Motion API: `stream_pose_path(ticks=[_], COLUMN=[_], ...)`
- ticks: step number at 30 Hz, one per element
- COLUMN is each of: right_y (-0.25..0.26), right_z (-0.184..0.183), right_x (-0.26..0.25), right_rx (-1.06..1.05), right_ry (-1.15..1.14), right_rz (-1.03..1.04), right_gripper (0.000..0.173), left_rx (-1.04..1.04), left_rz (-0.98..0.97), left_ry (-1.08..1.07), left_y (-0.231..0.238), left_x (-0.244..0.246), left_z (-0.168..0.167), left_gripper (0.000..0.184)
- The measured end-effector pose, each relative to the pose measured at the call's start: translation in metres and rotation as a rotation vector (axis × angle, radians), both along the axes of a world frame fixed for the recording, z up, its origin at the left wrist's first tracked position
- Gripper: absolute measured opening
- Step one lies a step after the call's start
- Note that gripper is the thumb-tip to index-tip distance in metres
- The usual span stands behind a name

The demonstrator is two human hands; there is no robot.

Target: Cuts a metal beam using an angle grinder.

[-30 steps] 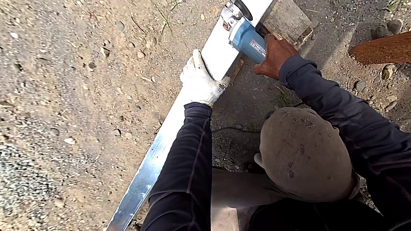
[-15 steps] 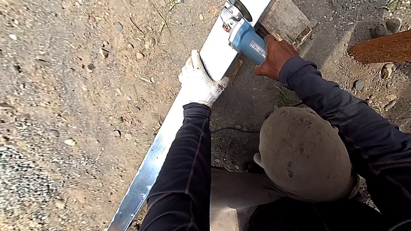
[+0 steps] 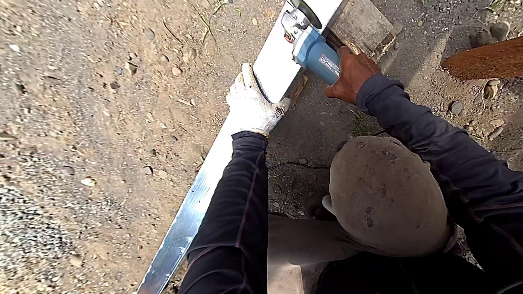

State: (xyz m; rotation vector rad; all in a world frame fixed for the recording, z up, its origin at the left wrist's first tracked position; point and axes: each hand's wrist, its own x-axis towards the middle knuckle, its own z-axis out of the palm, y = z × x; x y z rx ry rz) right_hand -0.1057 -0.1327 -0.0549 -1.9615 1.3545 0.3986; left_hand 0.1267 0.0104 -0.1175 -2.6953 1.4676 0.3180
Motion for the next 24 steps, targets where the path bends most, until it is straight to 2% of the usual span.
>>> stream_pose_path(ticks=[24], right_y=[0.0032], right_z=[-0.0010], right_x=[-0.0070], right_rx=[0.006], right_ry=[-0.007], right_rz=[0.007], right_gripper=[0.093], left_rx=[-0.013], left_rz=[0.008], left_ry=[0.009], left_y=[0.0012], left_x=[-0.0007], left_z=[0.0002], left_gripper=[0.131])
